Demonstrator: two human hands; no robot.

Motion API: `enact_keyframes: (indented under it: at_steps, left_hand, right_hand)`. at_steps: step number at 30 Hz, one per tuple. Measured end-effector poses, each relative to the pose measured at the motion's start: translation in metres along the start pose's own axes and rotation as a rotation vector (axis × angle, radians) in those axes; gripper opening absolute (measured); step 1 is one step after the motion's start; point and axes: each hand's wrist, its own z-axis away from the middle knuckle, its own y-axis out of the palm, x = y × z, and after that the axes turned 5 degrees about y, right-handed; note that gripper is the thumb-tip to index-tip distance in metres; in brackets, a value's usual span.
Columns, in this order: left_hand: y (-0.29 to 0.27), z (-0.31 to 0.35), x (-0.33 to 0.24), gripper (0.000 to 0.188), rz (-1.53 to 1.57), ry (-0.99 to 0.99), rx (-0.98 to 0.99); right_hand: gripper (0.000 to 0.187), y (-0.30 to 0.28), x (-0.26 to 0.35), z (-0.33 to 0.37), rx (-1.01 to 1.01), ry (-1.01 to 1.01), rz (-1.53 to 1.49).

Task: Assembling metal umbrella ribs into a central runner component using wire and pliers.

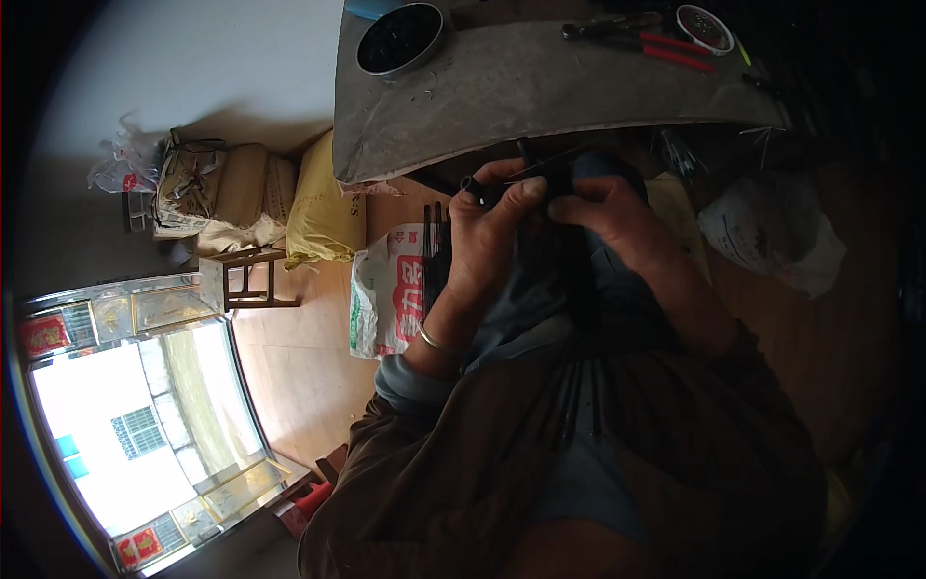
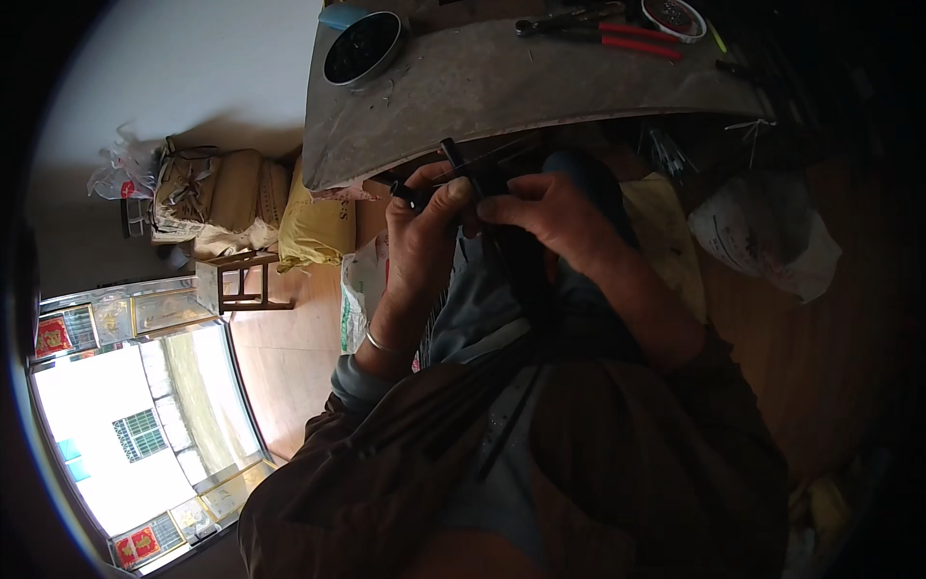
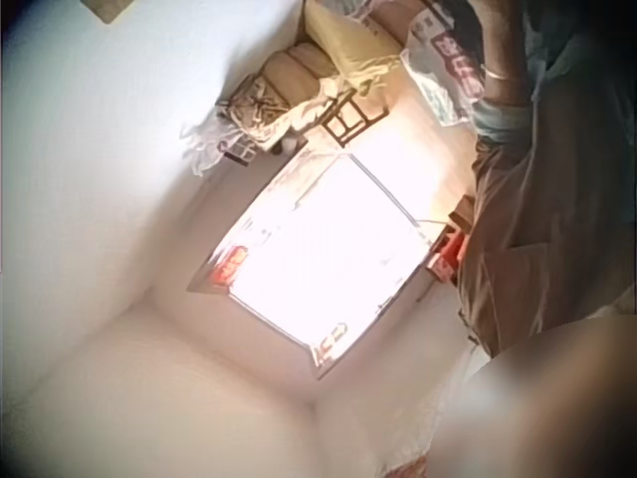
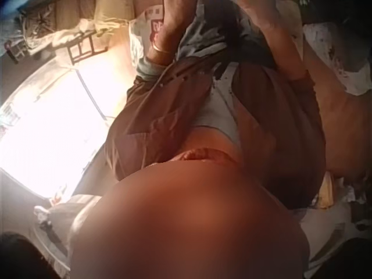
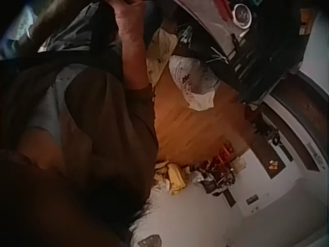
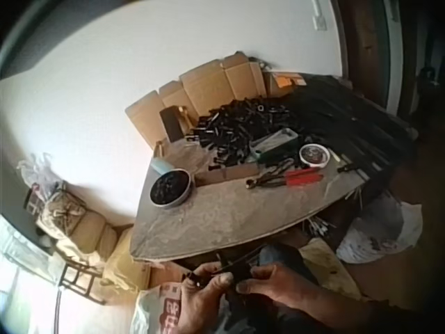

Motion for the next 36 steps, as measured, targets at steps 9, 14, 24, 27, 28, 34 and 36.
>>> enact_keyframes:
  at_steps: [9,14,24,27,28,34,36]
  left_hand:
    - [-0.006,0.003,0.003,0.023,0.214,-0.093,0.086]
    - [-0.005,0.004,-0.002,0.021,0.149,-0.085,0.088]
    - [-0.004,0.002,-0.015,0.022,-0.001,-0.131,0.122]
    - [-0.009,-0.003,-0.008,0.03,-0.077,-0.016,0.04]
    - [-0.012,-0.008,-0.011,0.045,-0.106,0.021,0.011]
    - [-0.004,-0.062,-0.029,0.054,0.533,-0.165,0.355]
    - [-0.009,-0.066,-0.024,0.045,0.56,-0.205,0.492]
  right_hand:
    - [0.031,0.002,-0.018,-0.004,0.043,0.025,-0.027]
    - [0.024,0.007,-0.005,0.001,0.077,-0.01,-0.055]
    - [0.04,0.03,0.013,0.013,-0.019,-0.343,-0.161]
    - [0.042,0.033,0.011,0.011,-0.003,-0.332,-0.194]
    - [0.041,0.035,0.009,0.011,-0.003,-0.337,-0.24]
    - [0.03,0.044,0.011,0.011,-0.083,-0.327,-0.224]
    - [0.029,0.041,0.007,0.009,-0.071,-0.321,-0.202]
